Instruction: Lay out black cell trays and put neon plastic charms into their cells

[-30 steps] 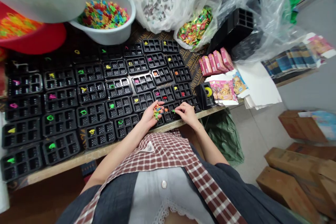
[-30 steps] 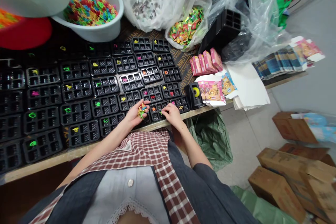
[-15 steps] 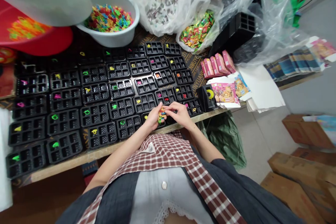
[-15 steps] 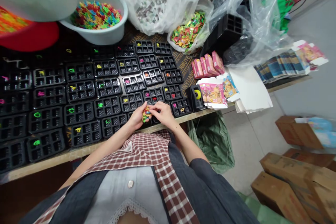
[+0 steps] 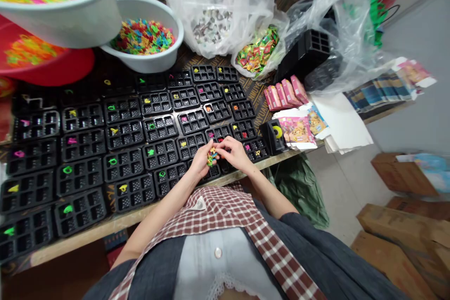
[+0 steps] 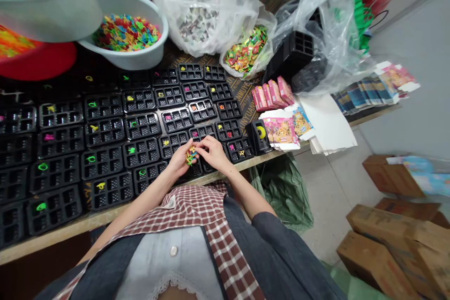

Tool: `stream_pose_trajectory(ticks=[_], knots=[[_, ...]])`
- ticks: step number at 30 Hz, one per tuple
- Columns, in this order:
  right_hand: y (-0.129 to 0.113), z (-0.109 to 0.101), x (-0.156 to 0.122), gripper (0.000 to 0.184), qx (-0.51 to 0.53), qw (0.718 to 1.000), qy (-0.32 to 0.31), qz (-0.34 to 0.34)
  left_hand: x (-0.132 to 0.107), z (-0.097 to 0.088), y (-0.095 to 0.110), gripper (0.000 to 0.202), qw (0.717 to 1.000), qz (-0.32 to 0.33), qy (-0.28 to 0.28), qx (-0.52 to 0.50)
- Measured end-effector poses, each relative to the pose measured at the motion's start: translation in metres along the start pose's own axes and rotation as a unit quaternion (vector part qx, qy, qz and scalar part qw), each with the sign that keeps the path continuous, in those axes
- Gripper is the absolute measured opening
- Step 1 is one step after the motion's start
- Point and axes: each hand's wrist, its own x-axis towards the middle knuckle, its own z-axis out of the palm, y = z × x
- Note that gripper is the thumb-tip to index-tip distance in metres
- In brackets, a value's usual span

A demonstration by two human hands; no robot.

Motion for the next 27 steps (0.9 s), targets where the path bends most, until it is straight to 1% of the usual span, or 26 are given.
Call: stream_pose_trajectory(ticks=[2,4,7,8,10,12,13,14,15,17,19,21,23,24,25,27], knots=[[-0.001,-0.002,0.003,0.013,0.012,1.0,0.006,0.005,0.004,0.001,0.005,0.033,1.0,-0.004,0.0,-0.012],[-0.002,-0.005,0.007,0.017,0.018,1.0,0.018,0.013,0.007,0.002,0.011,0.03,1.0,-0.008,-0.013,-0.024],[0.004,-0.014,0.017,0.022,0.033,0.997,0.055,0.032,0.014,0.004,0.021,0.026,0.999,-0.028,-0.032,-0.029],[0.009,-0.019,0.023,0.023,0.033,0.996,0.078,0.037,0.016,0.004,0.025,0.025,0.998,-0.036,-0.032,-0.029],[0.026,-0.032,0.038,0.023,0.008,0.988,0.146,0.04,0.02,0.006,0.032,0.026,0.997,-0.058,-0.028,-0.036],[0.048,-0.05,0.058,0.021,-0.052,0.973,0.221,0.052,0.025,0.008,0.039,0.031,0.994,-0.085,-0.035,-0.061],[0.061,-0.059,0.068,0.02,-0.088,0.963,0.247,0.065,0.027,0.009,0.042,0.033,0.991,-0.099,-0.043,-0.079],[0.073,-0.068,0.077,0.018,-0.123,0.954,0.259,0.083,0.029,0.01,0.045,0.035,0.988,-0.11,-0.049,-0.099],[0.084,-0.075,0.085,0.017,-0.154,0.948,0.259,0.103,0.031,0.012,0.049,0.035,0.985,-0.118,-0.051,-0.118],[0.102,-0.084,0.096,0.016,-0.203,0.941,0.232,0.139,0.035,0.013,0.054,0.035,0.98,-0.121,-0.043,-0.15],[0.109,-0.086,0.099,0.014,-0.227,0.938,0.213,0.152,0.04,0.014,0.059,0.031,0.978,-0.114,-0.02,-0.174],[0.106,-0.081,0.096,0.017,-0.221,0.941,0.22,0.135,0.044,0.013,0.062,0.025,0.975,-0.1,0.002,-0.2],[0.091,-0.069,0.087,0.027,-0.19,0.949,0.232,0.097,0.048,0.011,0.063,0.022,0.971,-0.083,0.007,-0.226],[0.08,-0.062,0.082,0.031,-0.17,0.957,0.225,0.074,0.05,0.01,0.063,0.023,0.969,-0.075,0.003,-0.237],[0.068,-0.053,0.077,0.032,-0.15,0.966,0.206,0.047,0.051,0.009,0.063,0.024,0.967,-0.07,-0.006,-0.244],[0.044,-0.034,0.069,0.033,-0.117,0.983,0.143,-0.011,0.053,0.006,0.062,0.027,0.967,-0.07,-0.022,-0.243]])
